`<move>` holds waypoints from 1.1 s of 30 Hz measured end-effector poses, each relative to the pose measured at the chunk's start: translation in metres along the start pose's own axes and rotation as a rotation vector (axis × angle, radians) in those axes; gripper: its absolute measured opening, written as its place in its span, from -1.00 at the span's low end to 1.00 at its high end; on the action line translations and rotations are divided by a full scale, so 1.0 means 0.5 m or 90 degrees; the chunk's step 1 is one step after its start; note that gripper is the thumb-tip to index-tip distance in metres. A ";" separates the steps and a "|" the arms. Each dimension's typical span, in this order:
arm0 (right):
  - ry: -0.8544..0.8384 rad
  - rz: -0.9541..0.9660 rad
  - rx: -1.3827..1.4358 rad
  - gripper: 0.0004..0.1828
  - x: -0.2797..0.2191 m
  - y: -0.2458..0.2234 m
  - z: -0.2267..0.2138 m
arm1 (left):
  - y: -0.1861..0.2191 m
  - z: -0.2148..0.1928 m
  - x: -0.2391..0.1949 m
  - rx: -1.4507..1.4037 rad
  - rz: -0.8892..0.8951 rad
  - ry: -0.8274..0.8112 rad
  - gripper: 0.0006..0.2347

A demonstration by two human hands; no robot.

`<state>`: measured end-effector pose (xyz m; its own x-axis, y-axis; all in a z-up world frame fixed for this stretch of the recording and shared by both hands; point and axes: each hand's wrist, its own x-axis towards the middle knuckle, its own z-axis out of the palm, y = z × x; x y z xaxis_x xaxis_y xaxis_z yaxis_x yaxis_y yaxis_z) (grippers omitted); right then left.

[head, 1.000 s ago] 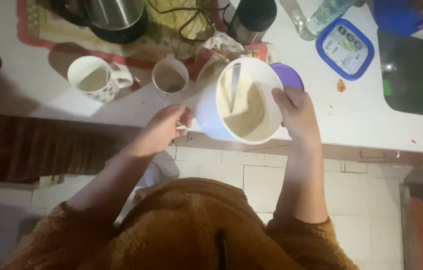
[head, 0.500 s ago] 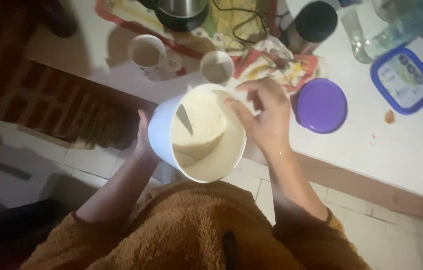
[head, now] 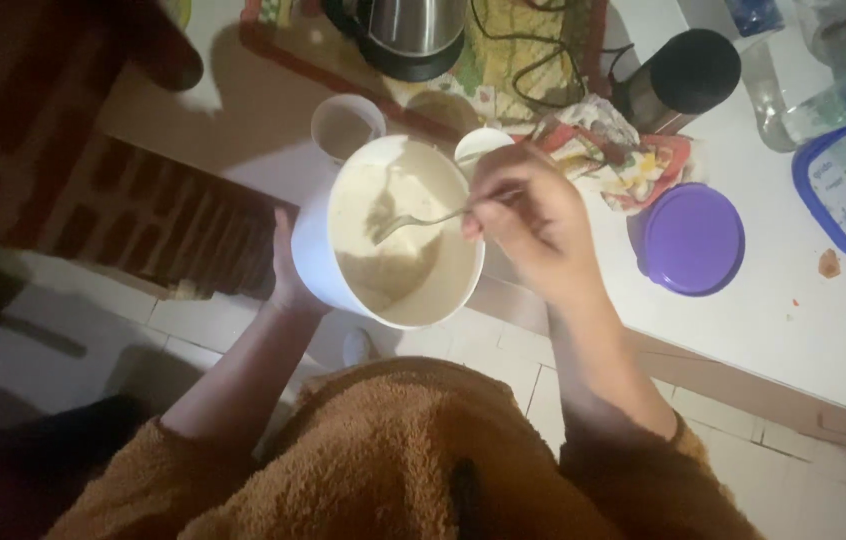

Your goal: The recorder washes a mug, dries it, and prepares a tea with milk.

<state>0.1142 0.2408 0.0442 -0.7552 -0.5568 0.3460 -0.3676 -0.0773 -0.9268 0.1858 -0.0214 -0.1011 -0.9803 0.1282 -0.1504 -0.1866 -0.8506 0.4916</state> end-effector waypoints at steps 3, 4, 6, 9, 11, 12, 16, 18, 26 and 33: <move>0.034 -0.027 0.113 -0.90 0.008 0.026 -0.002 | 0.013 -0.002 0.019 -0.001 -0.011 0.013 -0.17; 0.065 -0.024 0.195 -0.87 0.006 0.043 0.000 | 0.011 -0.004 0.019 0.010 -0.017 0.008 -0.16; 0.099 -0.019 0.277 -0.84 0.005 0.071 0.007 | 0.007 -0.017 0.020 0.019 -0.024 0.004 -0.15; 0.127 -0.031 0.319 -0.82 0.008 0.097 0.007 | 0.008 -0.037 0.033 0.018 -0.038 -0.024 -0.15; 0.097 0.002 0.267 -0.85 0.003 0.113 0.001 | 0.016 -0.035 0.038 -0.007 -0.056 0.012 -0.16; 0.097 0.003 0.266 -0.85 -0.001 0.115 -0.004 | 0.020 -0.033 0.037 -0.009 -0.056 0.013 -0.16; 0.136 0.014 0.248 -0.86 -0.002 0.099 -0.008 | 0.038 -0.014 0.030 0.006 -0.042 0.044 -0.16; 0.173 -0.001 0.271 -0.85 0.002 0.086 -0.002 | 0.041 -0.004 0.025 0.002 -0.036 0.035 -0.16; 0.268 0.028 0.174 -0.92 0.003 0.111 0.033 | 0.028 -0.020 0.013 0.028 -0.009 0.021 -0.17; 0.262 0.180 0.129 -0.93 0.001 0.109 0.047 | 0.006 -0.042 0.011 0.140 0.092 -0.057 -0.20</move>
<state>0.1066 0.2167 -0.0095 -0.9747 -0.2127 0.0692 -0.0370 -0.1519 -0.9877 0.1811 -0.0338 -0.1184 -0.9977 0.0672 0.0067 -0.0449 -0.7330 0.6787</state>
